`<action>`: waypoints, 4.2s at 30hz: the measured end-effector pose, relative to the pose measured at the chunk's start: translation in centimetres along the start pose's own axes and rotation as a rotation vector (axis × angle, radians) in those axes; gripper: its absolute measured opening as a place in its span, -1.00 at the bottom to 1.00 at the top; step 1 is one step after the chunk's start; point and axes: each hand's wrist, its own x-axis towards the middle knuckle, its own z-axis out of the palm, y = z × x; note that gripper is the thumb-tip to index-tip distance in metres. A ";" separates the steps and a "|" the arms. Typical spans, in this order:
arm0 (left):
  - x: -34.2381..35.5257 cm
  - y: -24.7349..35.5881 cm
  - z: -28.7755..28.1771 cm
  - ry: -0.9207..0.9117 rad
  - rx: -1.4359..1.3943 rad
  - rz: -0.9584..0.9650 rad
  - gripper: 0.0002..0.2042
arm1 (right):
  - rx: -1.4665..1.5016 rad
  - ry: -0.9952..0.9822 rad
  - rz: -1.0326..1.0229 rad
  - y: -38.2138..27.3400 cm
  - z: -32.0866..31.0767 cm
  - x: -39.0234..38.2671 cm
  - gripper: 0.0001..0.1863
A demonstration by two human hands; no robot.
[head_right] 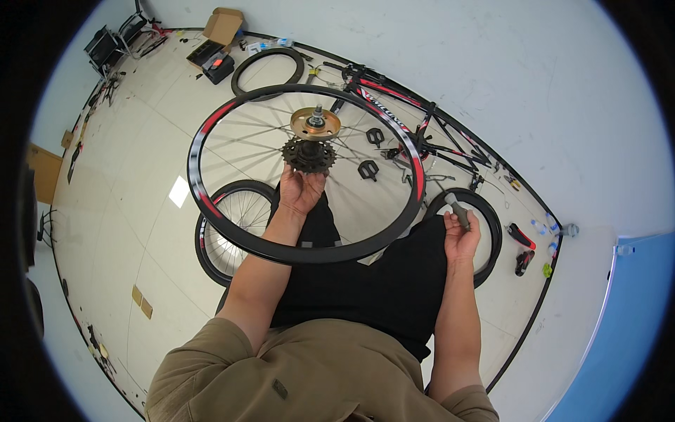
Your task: The person sits on the floor and uses a spoke wrench to tighten the spokes of a bicycle wheel held in their lap. They rotate the wheel to access different spokes and continue adjusting them throughout the clip.
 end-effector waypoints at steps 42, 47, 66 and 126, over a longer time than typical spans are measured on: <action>-0.1 0.4 0.2 -0.061 -0.058 -0.019 -0.64 | 0.031 -0.183 0.484 2.8 13.1 -5.9 -0.77; -0.7 0.2 -0.9 -0.032 -0.056 -0.076 -0.53 | 0.028 -0.206 0.377 1.5 15.5 -7.2 -0.78; -0.7 -3.6 3.1 0.341 0.844 -0.298 -0.46 | 0.062 0.228 -0.044 -7.5 24.3 10.6 -0.87; 1.0 -4.3 1.3 0.423 1.180 -0.430 -0.49 | -0.235 1.055 -0.192 -9.7 -22.3 -8.6 -0.86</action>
